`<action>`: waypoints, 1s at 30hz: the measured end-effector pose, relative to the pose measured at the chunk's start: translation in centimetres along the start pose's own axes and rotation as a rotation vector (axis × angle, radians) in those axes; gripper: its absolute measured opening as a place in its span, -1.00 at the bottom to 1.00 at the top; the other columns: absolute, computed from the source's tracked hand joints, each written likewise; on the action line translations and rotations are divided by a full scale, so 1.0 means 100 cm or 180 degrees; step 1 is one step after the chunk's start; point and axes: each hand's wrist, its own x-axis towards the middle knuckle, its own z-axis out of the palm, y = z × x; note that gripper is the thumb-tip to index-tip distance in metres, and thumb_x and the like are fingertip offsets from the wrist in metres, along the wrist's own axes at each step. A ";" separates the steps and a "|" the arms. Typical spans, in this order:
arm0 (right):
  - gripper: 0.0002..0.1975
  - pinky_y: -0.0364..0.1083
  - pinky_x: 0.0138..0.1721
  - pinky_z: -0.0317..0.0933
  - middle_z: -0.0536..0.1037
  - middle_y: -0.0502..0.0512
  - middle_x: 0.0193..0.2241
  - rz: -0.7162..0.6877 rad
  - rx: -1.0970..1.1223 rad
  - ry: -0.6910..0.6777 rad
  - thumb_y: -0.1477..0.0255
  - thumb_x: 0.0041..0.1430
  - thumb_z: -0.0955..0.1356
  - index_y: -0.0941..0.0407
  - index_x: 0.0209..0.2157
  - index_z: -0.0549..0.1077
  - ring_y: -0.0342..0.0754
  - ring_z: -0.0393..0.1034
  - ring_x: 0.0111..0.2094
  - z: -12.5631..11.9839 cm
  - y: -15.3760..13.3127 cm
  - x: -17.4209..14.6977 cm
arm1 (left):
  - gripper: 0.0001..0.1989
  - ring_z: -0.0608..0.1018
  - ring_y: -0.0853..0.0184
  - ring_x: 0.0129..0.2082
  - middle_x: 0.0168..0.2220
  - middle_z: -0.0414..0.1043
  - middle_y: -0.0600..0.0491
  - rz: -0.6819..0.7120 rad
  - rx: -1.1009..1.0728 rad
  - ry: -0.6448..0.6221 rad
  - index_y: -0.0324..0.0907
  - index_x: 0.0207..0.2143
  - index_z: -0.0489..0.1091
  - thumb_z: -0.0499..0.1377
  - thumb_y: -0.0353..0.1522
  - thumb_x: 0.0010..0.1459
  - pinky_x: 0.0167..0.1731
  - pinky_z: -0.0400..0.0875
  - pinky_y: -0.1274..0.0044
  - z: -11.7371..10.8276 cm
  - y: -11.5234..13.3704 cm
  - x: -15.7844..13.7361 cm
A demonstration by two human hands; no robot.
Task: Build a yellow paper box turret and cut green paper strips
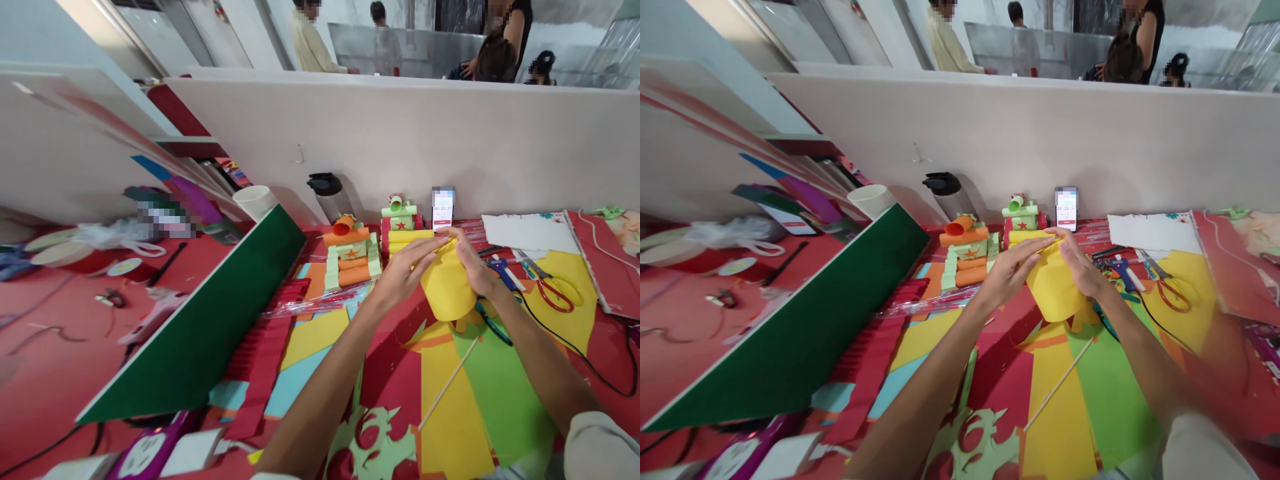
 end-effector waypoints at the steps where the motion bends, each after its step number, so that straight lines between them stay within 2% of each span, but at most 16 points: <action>1: -0.51 0.03 -0.03 0.47 0.52 0.14 0.10 0.0098 0.0209 -0.0027 0.00 0.48 0.17 -0.06 0.26 0.27 0.03 0.52 -0.01 0.001 0.003 0.002 | -0.58 0.50 0.19 0.28 0.26 0.49 -0.13 -0.0085 -0.0125 0.0032 -0.13 0.25 0.46 -0.01 -0.23 0.51 0.31 0.37 0.27 0.002 -0.003 0.000; 3: -0.52 0.03 -0.04 0.47 0.55 0.11 0.05 0.0202 0.0445 0.0039 0.00 0.47 0.18 -0.05 0.23 0.30 0.02 0.54 -0.06 0.002 0.007 0.005 | -0.58 0.50 0.17 0.29 0.26 0.49 -0.12 -0.0215 -0.0337 0.0098 -0.13 0.23 0.47 0.01 -0.20 0.50 0.32 0.35 0.23 0.007 -0.007 0.000; 5: -0.53 0.06 0.02 0.46 0.55 0.10 0.04 0.0177 0.0404 0.0201 0.00 0.46 0.19 -0.05 0.19 0.35 0.04 0.53 -0.02 0.005 0.009 0.006 | -0.58 0.50 0.14 0.29 0.25 0.50 -0.11 -0.0248 -0.0511 0.0170 -0.10 0.22 0.49 0.05 -0.15 0.48 0.32 0.35 0.19 0.010 -0.010 -0.001; 9: -0.55 0.16 0.28 0.27 0.52 0.11 0.10 -0.0217 -0.0054 0.0495 0.00 0.46 0.21 -0.07 0.17 0.41 0.13 0.39 0.19 0.011 0.005 0.003 | -0.61 0.53 0.13 0.26 0.22 0.53 -0.08 -0.0159 -0.0888 0.0354 -0.02 0.13 0.58 0.06 -0.13 0.48 0.29 0.39 0.20 0.008 -0.007 -0.002; 13: -0.53 0.19 0.35 0.16 0.48 0.12 0.17 -0.0612 -0.0308 0.0604 0.00 0.47 0.17 -0.07 0.18 0.42 0.16 0.32 0.25 0.013 0.001 -0.002 | -0.77 0.60 0.18 0.15 0.10 0.61 -0.04 -0.0015 -0.0977 0.0698 0.02 0.02 0.64 0.25 -0.24 0.37 0.20 0.48 0.28 0.003 0.005 0.000; 18: -0.54 0.18 0.29 0.22 0.50 0.12 0.11 -0.0814 -0.0374 0.0580 0.00 0.47 0.16 -0.07 0.15 0.43 0.15 0.40 0.16 0.012 -0.001 -0.004 | -0.78 0.68 0.24 0.00 -0.01 0.68 0.00 0.0243 -0.0782 0.0937 0.02 -0.04 0.66 0.32 -0.38 0.30 0.07 0.59 0.34 0.004 0.011 0.001; 22: -0.55 0.14 0.13 0.35 0.54 0.13 0.00 -0.0892 -0.0656 0.0511 -0.04 0.42 0.24 -0.05 0.08 0.44 0.14 0.44 0.06 0.013 -0.002 -0.003 | -0.75 0.70 0.24 -0.02 -0.08 0.71 0.03 0.0618 -0.0742 0.0905 0.02 -0.04 0.66 0.35 -0.43 0.26 0.07 0.60 0.34 0.004 0.008 0.000; 25: -0.63 0.11 0.00 0.38 0.54 0.12 -0.09 -0.1126 -0.0877 0.0661 0.04 0.47 0.23 -0.05 0.04 0.45 0.11 0.46 -0.03 0.011 0.001 -0.001 | -0.78 0.68 0.19 0.02 -0.03 0.69 0.00 0.0404 -0.0796 0.0952 0.01 -0.05 0.66 0.38 -0.37 0.25 0.10 0.58 0.30 0.005 0.005 -0.001; 28: -0.69 0.11 -0.05 0.37 0.50 0.12 -0.11 -0.1701 -0.1138 0.0758 0.11 0.47 0.24 -0.06 0.06 0.44 0.09 0.45 -0.09 0.005 0.007 0.001 | -0.64 0.63 0.16 0.07 0.06 0.62 -0.05 0.0054 -0.0913 0.1151 0.00 0.02 0.61 0.45 -0.25 0.17 0.07 0.57 0.32 0.008 0.002 -0.002; 30: -0.70 0.12 -0.08 0.37 0.48 0.13 -0.11 -0.2022 -0.1350 0.0727 0.14 0.46 0.26 -0.07 0.09 0.43 0.10 0.44 -0.10 0.000 0.010 0.000 | -0.57 0.62 0.17 0.05 0.04 0.60 -0.07 0.0032 -0.1060 0.1129 -0.01 0.04 0.59 0.48 -0.19 0.11 0.02 0.57 0.36 0.010 -0.001 -0.003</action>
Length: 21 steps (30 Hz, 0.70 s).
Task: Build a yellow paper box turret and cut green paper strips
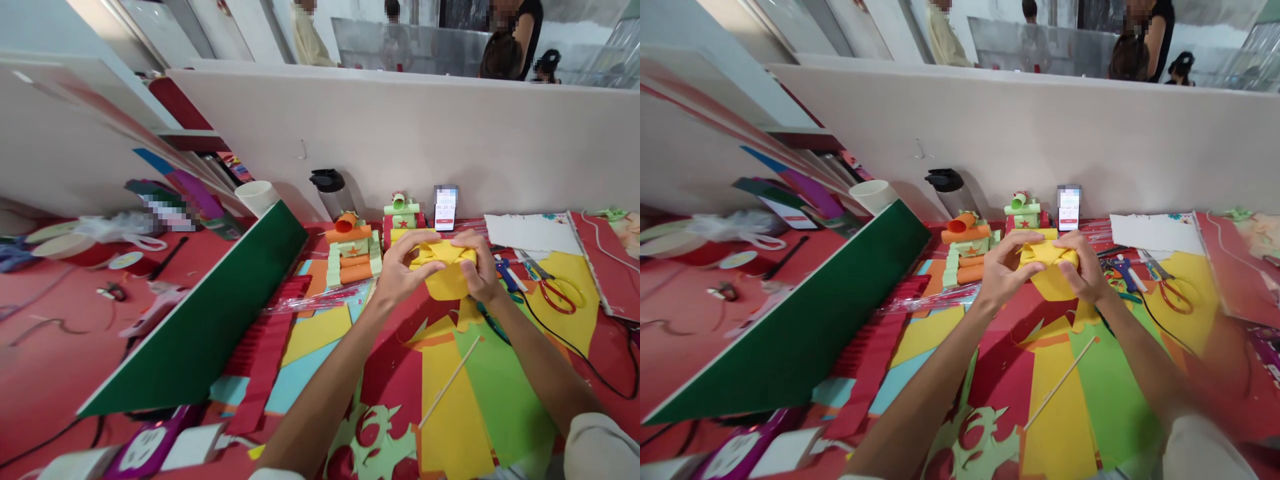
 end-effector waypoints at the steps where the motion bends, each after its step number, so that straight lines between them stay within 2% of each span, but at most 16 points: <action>1: -0.69 0.12 -0.09 0.37 0.47 0.14 -0.11 -0.0133 -0.0087 -0.0031 0.15 0.45 0.27 -0.07 0.10 0.42 0.11 0.44 -0.11 -0.002 0.001 -0.001 | -0.56 0.62 0.17 0.04 0.04 0.60 -0.07 0.0003 -0.0070 -0.0053 -0.02 0.03 0.59 0.48 -0.17 0.10 0.01 0.57 0.37 0.000 -0.002 0.000; 6: -0.65 0.14 -0.15 0.38 0.48 0.16 -0.09 -0.0562 -0.0463 -0.0011 0.18 0.44 0.26 -0.11 0.18 0.39 0.13 0.45 -0.13 -0.011 0.000 -0.002 | -0.44 0.62 0.14 0.11 0.10 0.59 -0.10 0.0194 -0.0257 -0.0376 0.01 0.16 0.52 0.47 -0.15 0.11 0.07 0.57 0.33 -0.006 -0.007 0.000; 14: -0.67 0.13 -0.19 0.39 0.47 0.17 -0.08 -0.0685 -0.0568 -0.0050 0.20 0.45 0.24 -0.13 0.14 0.47 0.12 0.45 -0.13 -0.013 -0.004 -0.003 | -0.66 0.61 0.19 0.14 0.15 0.57 -0.08 0.1148 0.0350 -0.0654 0.05 0.05 0.61 0.39 -0.35 0.23 0.08 0.58 0.33 -0.017 0.004 0.008; 18: -0.71 0.13 -0.18 0.38 0.46 0.16 -0.06 -0.0772 -0.0693 -0.0071 0.18 0.42 0.29 -0.14 0.09 0.50 0.12 0.43 -0.14 -0.016 -0.003 -0.001 | -0.71 0.62 0.20 0.10 0.18 0.54 -0.06 0.1112 0.0330 -0.0723 0.09 0.01 0.63 0.38 -0.37 0.25 0.01 0.62 0.34 -0.017 0.005 0.009; 21: -0.75 0.10 -0.19 0.38 0.46 0.15 -0.07 -0.0716 -0.0682 -0.0088 0.15 0.40 0.33 -0.12 0.02 0.51 0.10 0.44 -0.14 -0.014 -0.004 0.003 | -0.76 0.62 0.21 0.09 0.15 0.55 -0.05 0.0968 0.0265 -0.0593 0.08 -0.05 0.65 0.39 -0.36 0.24 -0.01 0.59 0.36 -0.016 0.005 0.009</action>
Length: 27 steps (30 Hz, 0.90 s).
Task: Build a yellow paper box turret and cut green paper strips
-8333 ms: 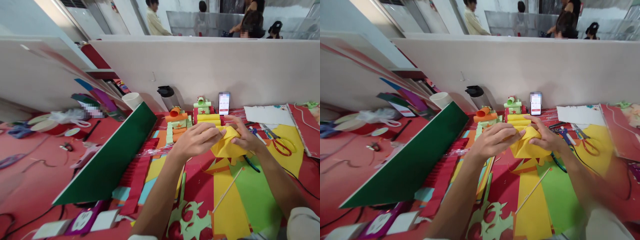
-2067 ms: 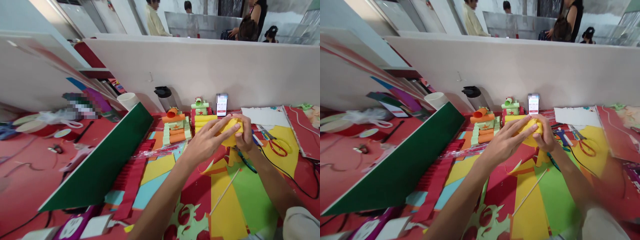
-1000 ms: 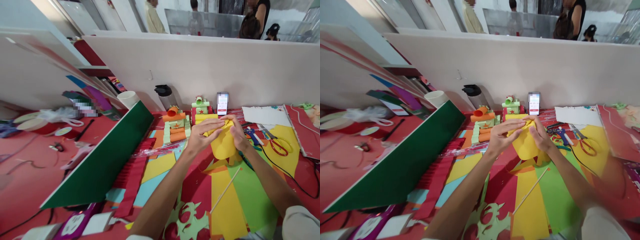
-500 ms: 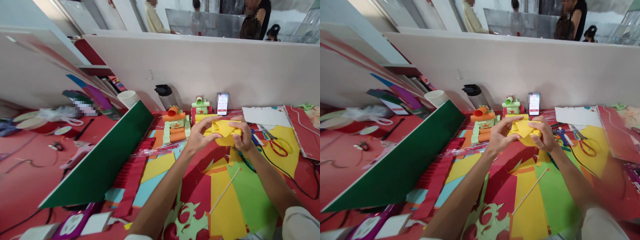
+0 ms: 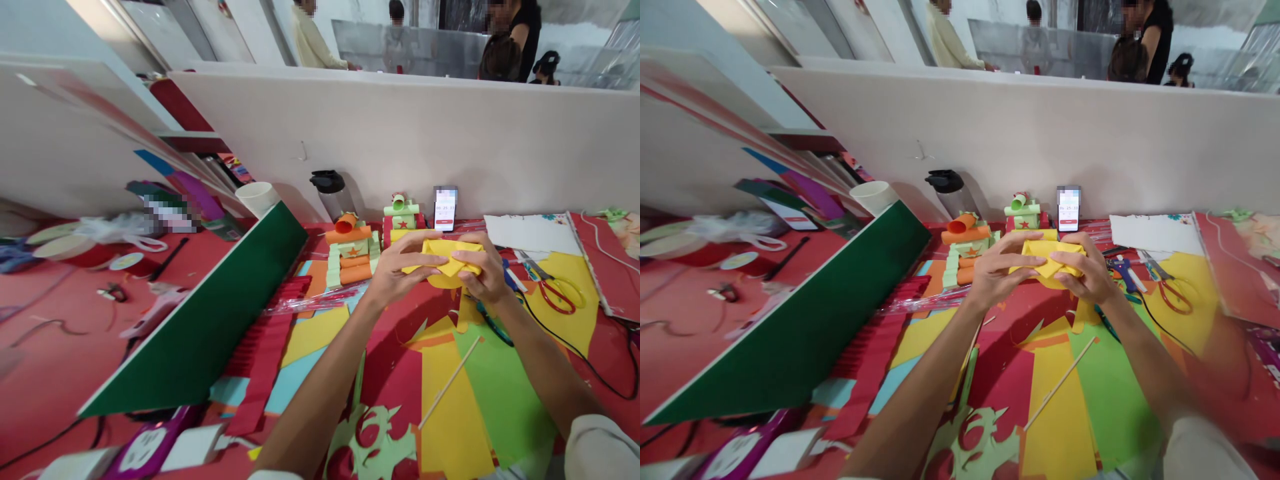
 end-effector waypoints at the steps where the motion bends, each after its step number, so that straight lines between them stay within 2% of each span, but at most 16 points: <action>1: -0.76 0.11 -0.17 0.39 0.46 0.14 -0.07 0.0121 0.0085 0.0002 0.15 0.40 0.33 -0.11 0.00 0.51 0.10 0.44 -0.12 0.002 -0.001 0.001 | -0.79 0.62 0.20 0.08 0.13 0.56 -0.05 -0.0133 0.0003 0.0076 0.07 -0.07 0.66 0.39 -0.34 0.24 0.01 0.58 0.35 0.001 0.000 0.000; 4: -0.75 0.17 0.04 0.35 0.47 0.14 -0.03 0.0827 0.0561 0.0126 0.11 0.42 0.31 -0.06 -0.06 0.48 0.11 0.44 0.00 0.011 -0.005 0.005 | -0.84 0.61 0.16 0.10 0.09 0.58 -0.09 -0.0820 -0.0007 0.0221 0.00 -0.12 0.67 0.36 -0.23 0.27 0.02 0.54 0.35 0.006 0.000 0.000; 7: -0.71 0.13 0.14 0.30 0.50 0.12 -0.01 0.1784 0.1138 0.0271 0.07 0.42 0.30 -0.02 -0.16 0.46 0.09 0.44 0.06 0.024 -0.006 0.004 | -0.75 0.60 0.14 0.09 0.05 0.59 -0.13 -0.1410 -0.0114 0.0244 -0.10 -0.13 0.64 0.31 -0.14 0.30 0.00 0.53 0.38 0.011 -0.005 -0.002; 9: -0.66 0.05 0.02 0.37 0.54 0.08 -0.10 0.2466 0.1550 0.0325 0.01 0.38 0.32 0.00 -0.22 0.43 0.07 0.48 -0.03 0.033 -0.004 0.001 | -0.69 0.62 0.17 0.03 0.01 0.61 -0.12 -0.1616 -0.0152 0.0185 -0.13 -0.12 0.60 0.25 -0.09 0.34 -0.02 0.51 0.39 0.013 -0.010 -0.004; 11: -0.62 -0.02 -0.19 0.39 0.54 0.01 -0.27 0.3074 0.1945 0.0439 -0.04 0.32 0.36 0.00 -0.27 0.39 0.03 0.49 -0.21 0.040 0.000 -0.003 | -0.65 0.62 0.20 -0.05 -0.01 0.62 -0.09 -0.1779 -0.0120 0.0049 -0.13 -0.07 0.56 0.18 -0.07 0.39 -0.06 0.50 0.42 0.015 -0.014 -0.007; 13: -0.58 -0.06 -0.34 0.34 0.48 -0.06 -0.42 0.3446 0.2192 0.0616 -0.06 0.26 0.39 -0.01 -0.33 0.32 0.00 0.44 -0.37 0.045 0.003 -0.006 | -0.63 0.61 0.23 -0.08 0.04 0.59 -0.07 -0.1911 -0.0093 -0.0094 -0.10 0.03 0.52 0.12 -0.07 0.42 -0.10 0.48 0.45 0.017 -0.016 -0.010; 17: -0.57 -0.08 -0.39 0.27 0.41 -0.10 -0.47 0.3504 0.2219 0.0845 -0.05 0.22 0.43 0.00 -0.36 0.30 -0.05 0.35 -0.46 0.046 0.005 -0.008 | -0.58 0.57 0.25 -0.04 0.18 0.49 -0.05 -0.1987 -0.0084 -0.0217 -0.06 0.19 0.39 0.16 -0.09 0.40 -0.13 0.47 0.51 0.020 -0.015 -0.015; 21: -0.60 -0.11 -0.39 0.25 0.42 -0.09 -0.42 0.3211 0.2239 0.0750 -0.01 0.23 0.44 0.01 -0.34 0.36 -0.08 0.34 -0.43 0.043 0.003 -0.005 | -0.65 0.59 0.27 -0.12 0.07 0.54 -0.04 -0.1909 -0.0063 -0.0200 -0.10 0.08 0.44 0.15 -0.10 0.41 -0.20 0.48 0.51 0.019 -0.012 -0.012; 25: -0.60 -0.11 -0.39 0.25 0.40 -0.08 -0.41 0.3060 0.2210 0.0543 -0.03 0.26 0.41 0.00 -0.33 0.34 -0.08 0.33 -0.42 0.040 -0.001 -0.002 | -0.72 0.56 0.20 0.11 0.08 0.57 -0.07 -0.1418 -0.0040 -0.0141 -0.07 0.02 0.54 0.19 -0.15 0.40 0.12 0.44 0.35 0.016 -0.010 -0.006; 27: -0.60 -0.11 -0.39 0.25 0.38 -0.10 -0.43 0.3076 0.2200 0.0463 -0.04 0.27 0.40 -0.01 -0.32 0.33 -0.08 0.31 -0.42 0.039 -0.004 -0.001 | -0.74 0.56 0.19 0.13 0.08 0.59 -0.07 -0.1367 -0.0136 -0.0157 -0.04 0.01 0.59 0.21 -0.17 0.39 0.19 0.41 0.29 0.014 -0.011 -0.004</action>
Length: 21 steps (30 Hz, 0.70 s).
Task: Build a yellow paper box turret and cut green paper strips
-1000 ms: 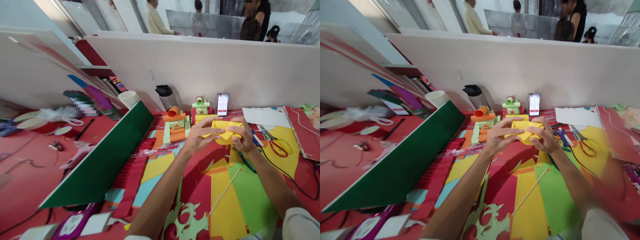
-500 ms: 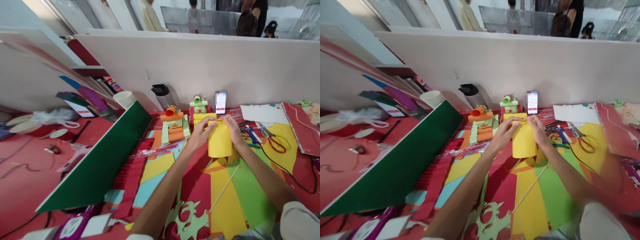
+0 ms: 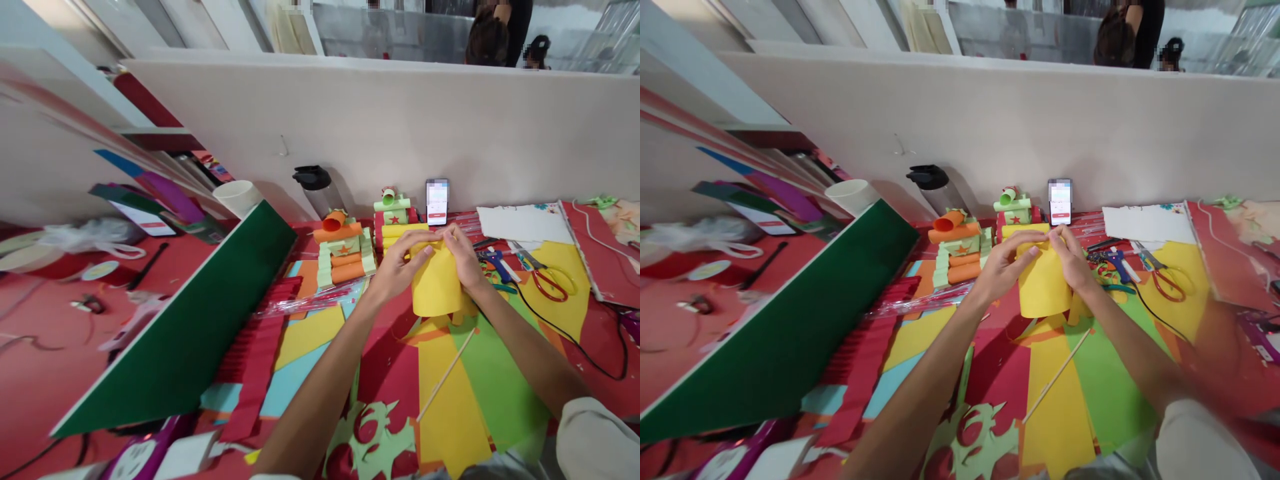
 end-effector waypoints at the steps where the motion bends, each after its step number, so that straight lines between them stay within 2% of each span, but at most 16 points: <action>1: -0.59 -0.12 -0.38 0.26 0.36 -0.10 -0.44 0.0052 0.0000 -0.0027 -0.05 0.28 0.40 -0.01 -0.32 0.33 -0.08 0.31 -0.43 0.000 -0.001 -0.001 | -0.74 0.58 0.20 0.12 0.07 0.60 -0.07 -0.0043 -0.0069 -0.0008 -0.04 0.00 0.61 0.23 -0.17 0.38 0.18 0.43 0.29 -0.001 0.000 0.000; 5: -0.54 -0.12 -0.39 0.26 0.32 -0.13 -0.48 0.0481 0.0127 -0.0047 -0.08 0.24 0.42 0.00 -0.34 0.29 -0.10 0.28 -0.46 0.002 0.001 0.000 | -0.74 0.64 0.18 0.02 0.01 0.65 -0.07 -0.0239 -0.0033 -0.0024 -0.02 -0.05 0.66 0.27 -0.14 0.34 0.03 0.54 0.33 -0.010 -0.006 0.000; 7: -0.50 -0.11 -0.41 0.25 0.32 -0.14 -0.49 0.0683 0.0213 -0.0010 -0.11 0.18 0.44 0.00 -0.36 0.27 -0.11 0.26 -0.49 0.002 0.004 0.001 | -0.70 0.65 0.15 0.03 0.02 0.65 -0.08 -0.0248 0.0186 -0.0220 -0.02 -0.02 0.66 0.25 -0.11 0.34 0.02 0.56 0.32 -0.016 -0.008 -0.001; 9: -0.48 -0.10 -0.40 0.25 0.33 -0.13 -0.49 0.0705 0.0201 0.0018 -0.13 0.16 0.44 0.00 -0.36 0.26 -0.10 0.27 -0.49 0.002 0.008 0.001 | -0.66 0.64 0.12 0.07 0.04 0.65 -0.07 -0.0257 0.0285 -0.0474 -0.01 0.03 0.64 0.24 -0.09 0.35 0.07 0.54 0.29 -0.021 -0.008 -0.001; 11: -0.50 -0.07 -0.32 0.28 0.37 -0.09 -0.44 0.0452 -0.0021 -0.0029 -0.14 0.23 0.38 0.01 -0.36 0.28 -0.07 0.32 -0.41 0.002 0.009 0.001 | -0.67 0.64 0.12 0.08 0.03 0.66 -0.06 -0.0336 0.0132 -0.0489 -0.01 0.00 0.65 0.22 -0.09 0.36 0.10 0.53 0.27 -0.023 -0.008 -0.001; 13: -0.54 -0.02 -0.15 0.32 0.43 -0.02 -0.35 -0.0089 -0.0410 -0.0124 -0.11 0.33 0.32 0.01 -0.34 0.32 -0.02 0.38 -0.27 0.003 0.008 -0.001 | -0.71 0.66 0.15 0.04 0.00 0.67 -0.06 -0.0460 -0.0180 -0.0278 -0.03 -0.09 0.68 0.26 -0.10 0.33 0.09 0.55 0.30 -0.022 -0.007 -0.001; 16: -0.57 0.07 0.09 0.27 0.48 0.06 -0.20 -0.0820 -0.0795 -0.0216 -0.06 0.42 0.23 0.00 -0.30 0.38 0.04 0.40 -0.08 0.003 0.007 -0.003 | -0.76 0.68 0.20 0.00 0.02 0.66 -0.06 -0.0548 -0.0491 -0.0137 -0.04 -0.14 0.69 0.39 -0.14 0.22 0.04 0.57 0.35 -0.018 -0.008 -0.001; 18: -0.56 0.09 0.13 0.25 0.49 0.08 -0.17 -0.0962 -0.0793 -0.0211 -0.05 0.46 0.18 -0.02 -0.27 0.40 0.05 0.40 -0.03 0.002 0.009 -0.004 | -0.77 0.67 0.22 0.00 0.01 0.66 -0.05 -0.0460 -0.0473 -0.0164 -0.03 -0.13 0.68 0.41 -0.16 0.20 0.04 0.56 0.36 -0.016 -0.010 -0.001; 21: -0.54 0.08 0.09 0.28 0.49 0.07 -0.19 -0.0935 -0.0688 -0.0111 -0.05 0.48 0.11 -0.03 -0.22 0.40 0.04 0.42 -0.06 0.000 0.014 -0.004 | -0.78 0.65 0.21 0.03 -0.01 0.65 -0.05 -0.0216 -0.0295 -0.0179 0.01 -0.11 0.68 0.39 -0.17 0.22 0.07 0.55 0.33 -0.014 -0.013 -0.001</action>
